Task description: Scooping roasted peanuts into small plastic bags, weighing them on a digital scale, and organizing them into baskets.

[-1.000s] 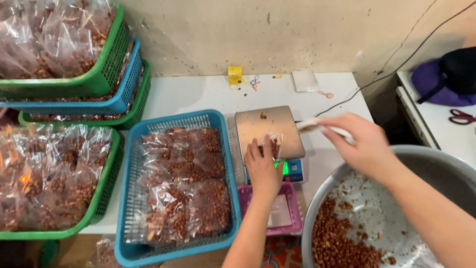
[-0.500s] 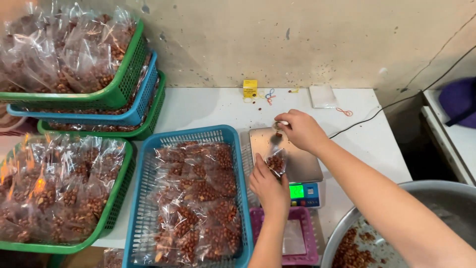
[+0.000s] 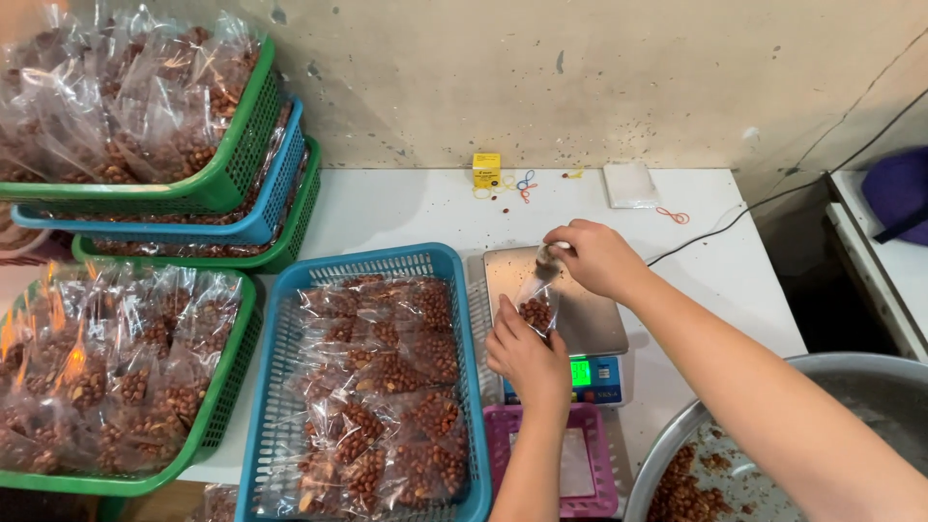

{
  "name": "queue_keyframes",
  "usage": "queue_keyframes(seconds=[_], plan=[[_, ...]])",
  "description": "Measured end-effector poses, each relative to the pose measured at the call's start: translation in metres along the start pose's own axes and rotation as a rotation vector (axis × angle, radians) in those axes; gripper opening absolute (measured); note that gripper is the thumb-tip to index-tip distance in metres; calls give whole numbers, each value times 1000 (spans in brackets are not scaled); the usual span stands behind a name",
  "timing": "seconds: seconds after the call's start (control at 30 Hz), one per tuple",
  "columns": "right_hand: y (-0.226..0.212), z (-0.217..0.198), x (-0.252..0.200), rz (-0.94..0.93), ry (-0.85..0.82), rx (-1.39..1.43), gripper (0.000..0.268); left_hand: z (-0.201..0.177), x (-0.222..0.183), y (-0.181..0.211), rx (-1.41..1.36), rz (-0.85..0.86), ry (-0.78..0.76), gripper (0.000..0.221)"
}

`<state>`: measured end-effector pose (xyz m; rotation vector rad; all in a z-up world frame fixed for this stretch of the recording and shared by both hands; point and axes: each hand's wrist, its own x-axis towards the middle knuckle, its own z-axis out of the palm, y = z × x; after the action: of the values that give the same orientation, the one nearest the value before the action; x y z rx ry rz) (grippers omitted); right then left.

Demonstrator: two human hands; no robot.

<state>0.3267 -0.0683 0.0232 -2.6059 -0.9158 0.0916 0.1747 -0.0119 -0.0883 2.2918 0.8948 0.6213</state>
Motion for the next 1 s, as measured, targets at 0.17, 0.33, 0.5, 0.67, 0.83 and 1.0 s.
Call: queue_keyframes(seconds=[0.17, 0.33, 0.5, 0.67, 0.83, 1.0], plan=[[-6, -19, -7, 34, -8, 131, 24, -4, 1, 4, -1, -5, -14, 111], [1, -19, -6, 19, 26, 107, 24, 1, 1, 2, 25, -10, -17, 114], [1, -30, -10, -16, 88, 88, 24, -15, -1, 6, 43, 29, 3, 118], [10, -29, 2, -107, 225, 160, 23, -14, -6, 3, 37, 31, -23, 116], [-4, 1, 3, -66, 78, 80, 27, -9, -4, -4, 71, 3, -30, 119], [1, 2, 3, -57, 0, 22, 23, -14, -2, 0, 37, -12, -51, 116]])
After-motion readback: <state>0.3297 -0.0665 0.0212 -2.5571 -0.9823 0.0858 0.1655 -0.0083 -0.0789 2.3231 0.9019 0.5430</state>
